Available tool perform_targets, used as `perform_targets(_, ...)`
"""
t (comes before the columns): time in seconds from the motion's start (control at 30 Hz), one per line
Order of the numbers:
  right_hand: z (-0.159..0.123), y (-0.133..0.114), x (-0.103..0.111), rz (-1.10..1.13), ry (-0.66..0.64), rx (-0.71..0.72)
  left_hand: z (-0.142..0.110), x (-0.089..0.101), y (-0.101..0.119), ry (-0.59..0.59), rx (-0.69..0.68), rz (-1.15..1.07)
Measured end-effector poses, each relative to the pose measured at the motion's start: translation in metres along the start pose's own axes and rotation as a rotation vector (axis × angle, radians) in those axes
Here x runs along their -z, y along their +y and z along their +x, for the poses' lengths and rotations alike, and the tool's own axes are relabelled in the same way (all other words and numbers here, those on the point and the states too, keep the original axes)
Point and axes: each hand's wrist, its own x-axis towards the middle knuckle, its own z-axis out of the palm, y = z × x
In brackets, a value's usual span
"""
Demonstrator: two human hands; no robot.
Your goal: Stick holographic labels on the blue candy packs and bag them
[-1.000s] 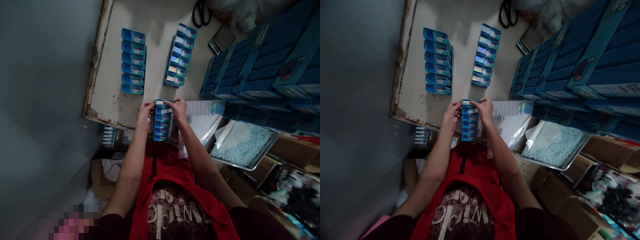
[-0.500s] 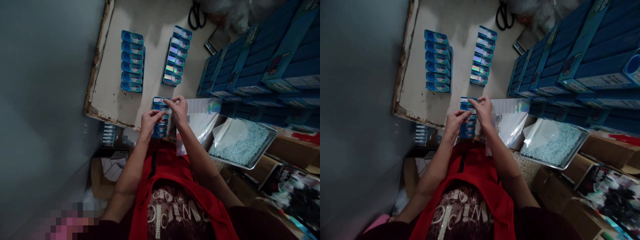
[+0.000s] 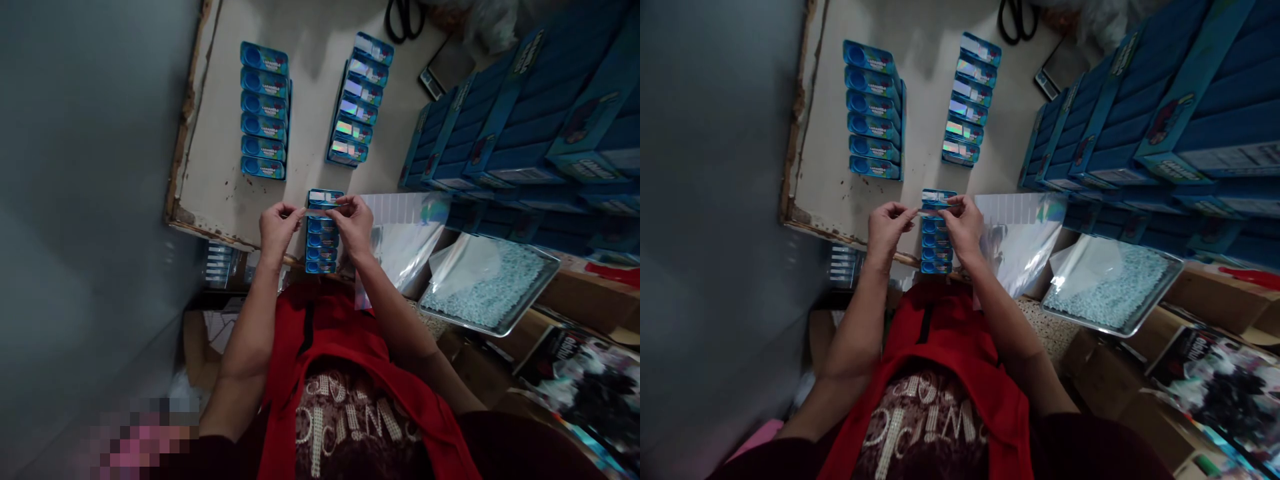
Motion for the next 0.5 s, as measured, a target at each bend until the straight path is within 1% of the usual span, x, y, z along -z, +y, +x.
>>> perform_targets(0.13, 0.002, 0.005, -0.003, -0.071, 0.028, 0.008, 0.005, 0.0, -0.003, 0.0, 0.043, 0.013)
perform_targets(0.23, 0.004, 0.007, -0.003, -0.117, 0.056, 0.035, 0.007, 0.0, -0.005, 0.009, 0.04, -0.012)
perform_targets(0.4, 0.006, 0.004, -0.006, -0.207, 0.046, 0.042, 0.013, -0.002, -0.011, -0.004, 0.05, -0.022)
perform_targets(0.5, 0.004, 0.002, -0.006, -0.238, 0.06, 0.017, 0.015, -0.009, -0.02, -0.043, 0.119, -0.12)
